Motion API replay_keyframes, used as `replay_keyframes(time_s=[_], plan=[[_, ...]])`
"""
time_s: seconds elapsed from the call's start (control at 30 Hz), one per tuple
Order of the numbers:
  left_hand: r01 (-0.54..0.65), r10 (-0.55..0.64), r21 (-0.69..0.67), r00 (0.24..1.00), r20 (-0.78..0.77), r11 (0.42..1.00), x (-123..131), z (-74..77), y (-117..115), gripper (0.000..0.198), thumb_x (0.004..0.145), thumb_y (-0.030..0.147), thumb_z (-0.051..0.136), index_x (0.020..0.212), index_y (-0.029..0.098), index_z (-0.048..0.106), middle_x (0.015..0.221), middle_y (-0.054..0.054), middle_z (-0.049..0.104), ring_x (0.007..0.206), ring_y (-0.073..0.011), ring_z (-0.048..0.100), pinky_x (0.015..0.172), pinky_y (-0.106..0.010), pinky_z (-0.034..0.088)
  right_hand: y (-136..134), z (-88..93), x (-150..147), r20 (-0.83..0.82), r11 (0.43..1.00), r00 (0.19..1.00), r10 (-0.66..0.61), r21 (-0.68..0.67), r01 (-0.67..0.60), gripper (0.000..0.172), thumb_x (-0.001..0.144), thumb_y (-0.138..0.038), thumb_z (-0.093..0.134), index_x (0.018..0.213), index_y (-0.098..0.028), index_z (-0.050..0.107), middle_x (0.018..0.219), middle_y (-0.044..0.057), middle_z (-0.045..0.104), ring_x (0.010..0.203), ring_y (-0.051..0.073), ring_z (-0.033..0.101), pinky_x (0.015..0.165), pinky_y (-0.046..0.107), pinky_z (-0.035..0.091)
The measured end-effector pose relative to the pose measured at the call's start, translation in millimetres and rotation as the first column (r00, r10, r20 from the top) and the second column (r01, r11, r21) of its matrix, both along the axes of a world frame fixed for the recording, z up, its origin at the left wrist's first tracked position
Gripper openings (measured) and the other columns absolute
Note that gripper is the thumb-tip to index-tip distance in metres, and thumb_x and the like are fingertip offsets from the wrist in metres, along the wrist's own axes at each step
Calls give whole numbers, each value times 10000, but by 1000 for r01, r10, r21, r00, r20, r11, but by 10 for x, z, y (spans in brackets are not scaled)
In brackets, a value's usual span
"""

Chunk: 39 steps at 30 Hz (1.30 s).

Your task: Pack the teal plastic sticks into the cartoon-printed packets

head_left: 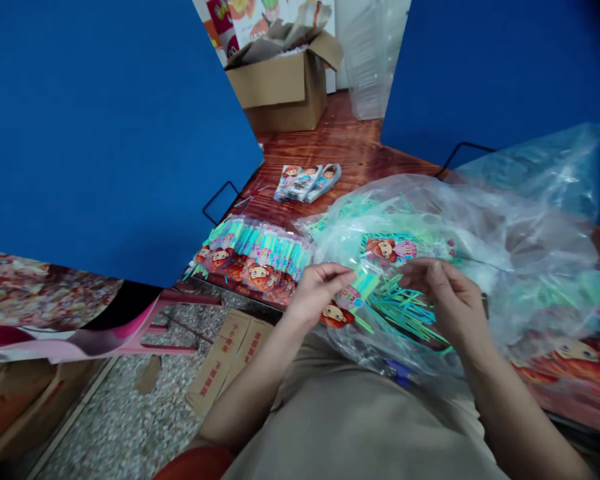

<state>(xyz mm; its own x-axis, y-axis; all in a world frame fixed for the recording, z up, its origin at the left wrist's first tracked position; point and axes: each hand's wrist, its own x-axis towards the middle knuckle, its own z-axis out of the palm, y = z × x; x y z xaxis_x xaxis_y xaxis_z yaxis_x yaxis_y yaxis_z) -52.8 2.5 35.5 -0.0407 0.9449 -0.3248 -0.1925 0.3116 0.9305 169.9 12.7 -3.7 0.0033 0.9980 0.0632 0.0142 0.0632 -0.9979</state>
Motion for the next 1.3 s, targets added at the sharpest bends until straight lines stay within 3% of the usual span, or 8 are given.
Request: replay_keyframes(time_s=[0.13, 0.23, 0.37, 0.43, 0.57, 0.9, 1.13, 1.3], plan=[[-210, 289, 272, 911, -295, 939, -684, 155, 219, 259, 649, 386, 810, 753, 162, 732, 707, -18, 697, 647, -141, 589, 677, -277, 457, 128, -26, 4, 146, 1000, 989, -6, -14, 8, 297, 869, -520, 656, 917, -231, 703, 795, 33, 718, 664, 181, 662, 633, 315, 548], [-290, 474, 384, 658, -585, 877, -1171, 138, 401, 236, 743, 350, 714, 849, 138, 721, 686, -31, 668, 633, -167, 594, 657, -293, 449, 298, -122, 43, 424, 993, 905, 44, 81, -86, 342, 886, -538, 612, 947, -216, 708, 826, 55, 727, 687, 209, 666, 618, 333, 529], [-237, 393, 355, 139, -909, 905, -1436, 35, 516, 330, 826, 243, 600, 1116, 116, 696, 770, -90, 684, 762, -270, 641, 763, -383, 459, 534, -204, 67, 796, 944, 594, -115, 273, -183, 351, 959, -446, 497, 1046, -189, 720, 1034, 124, 710, 864, 277, 664, 739, 401, 515], [-196, 344, 336, 8, -939, 921, -1413, -19, 524, 405, 848, 182, 535, 1232, 119, 644, 955, -149, 704, 898, -313, 648, 821, -413, 457, 635, -193, 60, 877, 927, 445, -183, 304, -218, 345, 972, -385, 468, 1064, -172, 723, 1032, 141, 689, 939, 306, 632, 795, 418, 496], [-76, 315, 325, -121, -941, 943, -1326, -113, 512, 435, 852, 111, 439, 1228, 138, 655, 1173, -211, 623, 1024, -360, 603, 852, -458, 457, 779, -137, 39, 937, 945, 283, -203, 263, -195, 350, 956, -349, 478, 1120, -148, 712, 1041, 162, 661, 976, 325, 573, 810, 415, 474], [69, 449, 444, -87, -889, 893, -1306, -90, 439, 277, 891, 244, 503, 1020, 131, 721, 1113, -219, 579, 1149, -393, 496, 996, -574, 373, 857, -211, 109, 984, 987, 130, -121, 134, -90, 514, 919, -416, 567, 1344, -127, 584, 1145, 196, 619, 1046, 351, 525, 819, 409, 452], [230, 528, 522, 40, -848, 822, -905, -17, 335, 250, 930, 299, 500, 978, 185, 718, 985, -142, 606, 1026, -319, 539, 966, -483, 403, 938, -269, 241, 994, 993, 89, -66, 74, -96, 568, 900, -520, 586, 1368, -198, 583, 1210, 174, 610, 1072, 355, 508, 858, 426, 424], [393, 506, 510, 124, -854, 765, -515, -60, 228, 215, 935, 244, 509, 967, 195, 717, 971, -116, 624, 1014, -288, 549, 949, -434, 436, 942, -231, 259, 986, 984, 114, -118, 131, -117, 400, 902, -442, 606, 1187, -177, 694, 1077, 175, 635, 1019, 339, 508, 833, 406, 419]])
